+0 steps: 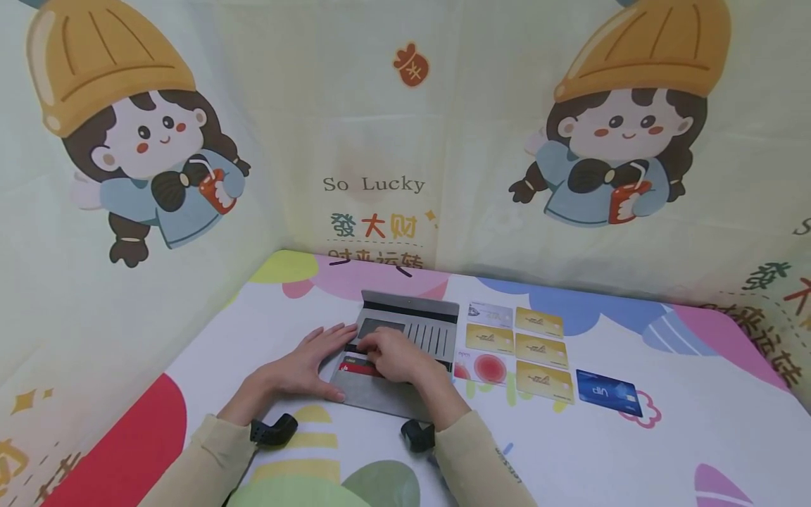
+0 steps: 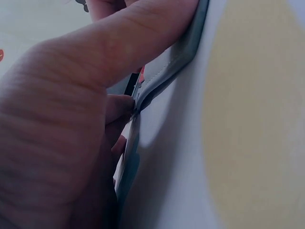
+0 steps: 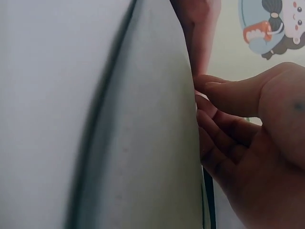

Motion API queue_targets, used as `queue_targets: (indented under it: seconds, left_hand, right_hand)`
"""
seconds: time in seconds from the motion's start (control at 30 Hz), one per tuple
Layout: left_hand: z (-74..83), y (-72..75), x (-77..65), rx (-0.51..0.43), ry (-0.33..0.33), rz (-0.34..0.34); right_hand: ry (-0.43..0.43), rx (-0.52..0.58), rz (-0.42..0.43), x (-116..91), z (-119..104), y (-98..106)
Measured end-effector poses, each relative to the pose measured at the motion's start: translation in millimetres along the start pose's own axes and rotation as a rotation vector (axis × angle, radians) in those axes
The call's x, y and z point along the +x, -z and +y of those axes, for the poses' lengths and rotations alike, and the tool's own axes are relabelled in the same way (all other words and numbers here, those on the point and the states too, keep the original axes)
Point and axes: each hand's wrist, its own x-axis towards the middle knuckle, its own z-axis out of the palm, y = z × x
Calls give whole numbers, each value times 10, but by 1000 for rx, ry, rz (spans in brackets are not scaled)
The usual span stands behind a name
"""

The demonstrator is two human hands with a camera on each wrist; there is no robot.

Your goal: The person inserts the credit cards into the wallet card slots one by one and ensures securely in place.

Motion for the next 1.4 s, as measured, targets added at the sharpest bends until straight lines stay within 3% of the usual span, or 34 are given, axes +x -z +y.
queue_targets:
  seconds: [0.17, 0.6, 0.9, 1.17, 1.4]
  left_hand:
    - [3, 2, 6, -6, -10, 4]
    - [-3, 6, -5, -20, -38, 26]
    - [0, 1, -5, -11, -16, 12]
    - [7, 4, -16, -4, -4, 12]
    - [13, 2, -16, -16, 3, 14]
  right_hand:
    - [1, 50, 34, -9, 39, 38]
    - [3, 49, 55, -43, 106, 141]
    - [28, 66, 82, -77, 155, 193]
    - [2, 140, 88, -103, 178, 246]
    - [44, 167, 115, -135, 209, 320]
